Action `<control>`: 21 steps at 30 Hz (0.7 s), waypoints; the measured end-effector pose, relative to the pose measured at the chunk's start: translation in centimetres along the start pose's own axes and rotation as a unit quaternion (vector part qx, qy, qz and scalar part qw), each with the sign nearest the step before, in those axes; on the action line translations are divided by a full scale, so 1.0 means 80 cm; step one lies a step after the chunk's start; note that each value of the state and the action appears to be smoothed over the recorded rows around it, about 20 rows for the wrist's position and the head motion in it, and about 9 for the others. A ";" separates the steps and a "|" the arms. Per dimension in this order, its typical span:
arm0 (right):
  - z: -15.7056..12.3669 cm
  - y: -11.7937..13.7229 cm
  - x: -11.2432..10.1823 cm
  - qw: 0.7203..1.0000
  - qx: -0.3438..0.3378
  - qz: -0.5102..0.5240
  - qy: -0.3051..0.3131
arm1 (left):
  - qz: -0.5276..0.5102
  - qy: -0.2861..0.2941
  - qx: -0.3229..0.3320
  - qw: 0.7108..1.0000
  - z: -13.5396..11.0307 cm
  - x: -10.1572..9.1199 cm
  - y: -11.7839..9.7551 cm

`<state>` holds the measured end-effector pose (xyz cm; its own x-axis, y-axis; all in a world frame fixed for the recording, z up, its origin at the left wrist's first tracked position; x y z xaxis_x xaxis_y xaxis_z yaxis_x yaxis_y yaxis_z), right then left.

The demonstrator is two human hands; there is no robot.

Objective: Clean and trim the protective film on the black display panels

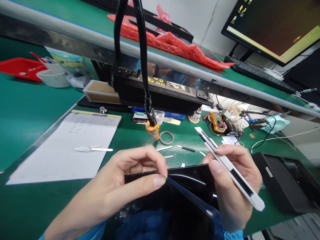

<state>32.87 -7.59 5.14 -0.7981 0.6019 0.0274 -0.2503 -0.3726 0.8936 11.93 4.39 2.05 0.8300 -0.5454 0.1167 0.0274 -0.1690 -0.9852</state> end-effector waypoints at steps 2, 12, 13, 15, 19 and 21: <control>-0.001 0.002 -0.001 1.000 -0.006 -0.011 -0.014 | -0.003 -0.001 -0.001 1.000 0.000 0.001 -0.001; -0.001 0.007 -0.003 0.999 -0.019 -0.031 -0.023 | 0.014 0.037 0.026 0.999 0.009 -0.002 -0.002; -0.001 0.008 -0.003 0.999 -0.021 -0.031 -0.026 | 0.024 0.057 0.036 0.997 0.011 0.000 -0.004; 0.000 0.011 -0.002 0.999 -0.029 -0.030 -0.034 | 0.041 0.094 0.038 0.994 0.013 0.005 -0.004; 0.004 0.017 0.000 0.998 -0.046 -0.025 -0.046 | 0.016 0.055 -0.008 0.998 0.013 0.000 0.002; 0.006 0.017 0.000 0.997 -0.048 -0.025 -0.046 | -0.003 0.040 -0.017 0.999 0.012 0.002 0.003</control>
<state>32.78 -7.73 6.60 -0.7308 0.6819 0.0288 -0.3439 -0.4043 0.8475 12.58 5.04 1.70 0.7829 -0.6078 0.1331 0.0124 -0.1986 -0.9800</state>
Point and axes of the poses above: each hand's wrist, its own z-axis towards the middle knuckle, its own x-axis out of the palm, y = z × x, the point moved 9 cm from there along z, towards the middle knuckle, and after that the axes turned 4 degrees about z, right-handed, at the moved point
